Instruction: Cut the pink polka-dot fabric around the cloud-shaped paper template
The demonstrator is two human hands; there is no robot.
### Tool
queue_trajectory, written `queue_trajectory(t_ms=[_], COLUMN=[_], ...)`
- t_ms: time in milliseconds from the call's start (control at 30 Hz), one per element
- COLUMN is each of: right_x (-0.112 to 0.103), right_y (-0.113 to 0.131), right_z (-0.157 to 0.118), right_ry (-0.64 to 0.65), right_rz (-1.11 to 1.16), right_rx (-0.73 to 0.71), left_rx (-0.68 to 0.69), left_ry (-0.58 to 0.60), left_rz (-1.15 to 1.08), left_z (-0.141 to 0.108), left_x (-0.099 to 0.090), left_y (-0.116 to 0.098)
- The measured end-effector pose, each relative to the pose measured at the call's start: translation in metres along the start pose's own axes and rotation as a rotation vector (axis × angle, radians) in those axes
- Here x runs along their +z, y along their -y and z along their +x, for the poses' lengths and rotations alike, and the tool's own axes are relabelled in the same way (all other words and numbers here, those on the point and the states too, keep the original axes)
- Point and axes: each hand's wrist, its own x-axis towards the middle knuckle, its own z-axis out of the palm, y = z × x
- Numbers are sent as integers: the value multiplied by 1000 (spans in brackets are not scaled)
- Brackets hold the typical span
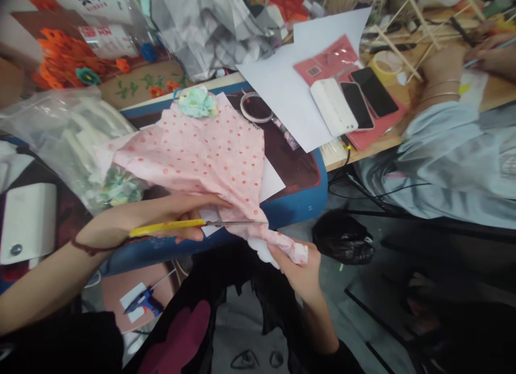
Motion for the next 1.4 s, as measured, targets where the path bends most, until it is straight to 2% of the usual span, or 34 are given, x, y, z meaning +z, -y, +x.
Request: queue_trajectory(t_ms=[100,167,333,433,567,633,733,833,900,967,1067,1133,1167,1200,1267,1300,1400], right_x=[3,7,28,41,45,44,45,53,60,68,78,86,91,96,108,115,134], right_y=[1,2,13,26,41,47,53,60,66,73,83,90,93,97,107,112,128], right_z=[9,15,30,38,52,59,71,83,91,97,102,105,106,108,113,117,130], right_ry=[-75,-120,-148,-127,-149,-167,-161,-89,-10,71,160,193,216,248,347,395,476], right_rz=[20,38,91,119,158,183,258,382,470,548,641,688,716,749,819,841,854], right_rx=[-7,-19,-79,-127,-197,-224,-248,-257,-254,-244,-219,-207,-201,-194,-175,-169,-181], left_rx=[-10,1,41,56,-43,-119,-170,-156,-151,-138,-175,-206,-177,-75,211,265,378], left_ry=[95,26,-344,-513,-775,-852,-842,-887,-1028,-1211,-1479,-1663,-1658,-1648,-1394,-1344,-1368], left_rz=[-111,-119,-44,-1,150,335,565,721,859,881,830,805,716,548,-82,-198,-345], left_z=[9,13,7,-2,-10,-13,-16,-21,-26,-33,-38,-32,-26,-17,4,15,44], left_x=[3,4,-2,-6,-7,-7,-11,-22,-31,-39,-43,-39,-36,-33,-28,-27,-30], left_y=[3,8,12,14,25,31,34,22,8,-7,-24,-28,-27,-25,-18,-14,-6])
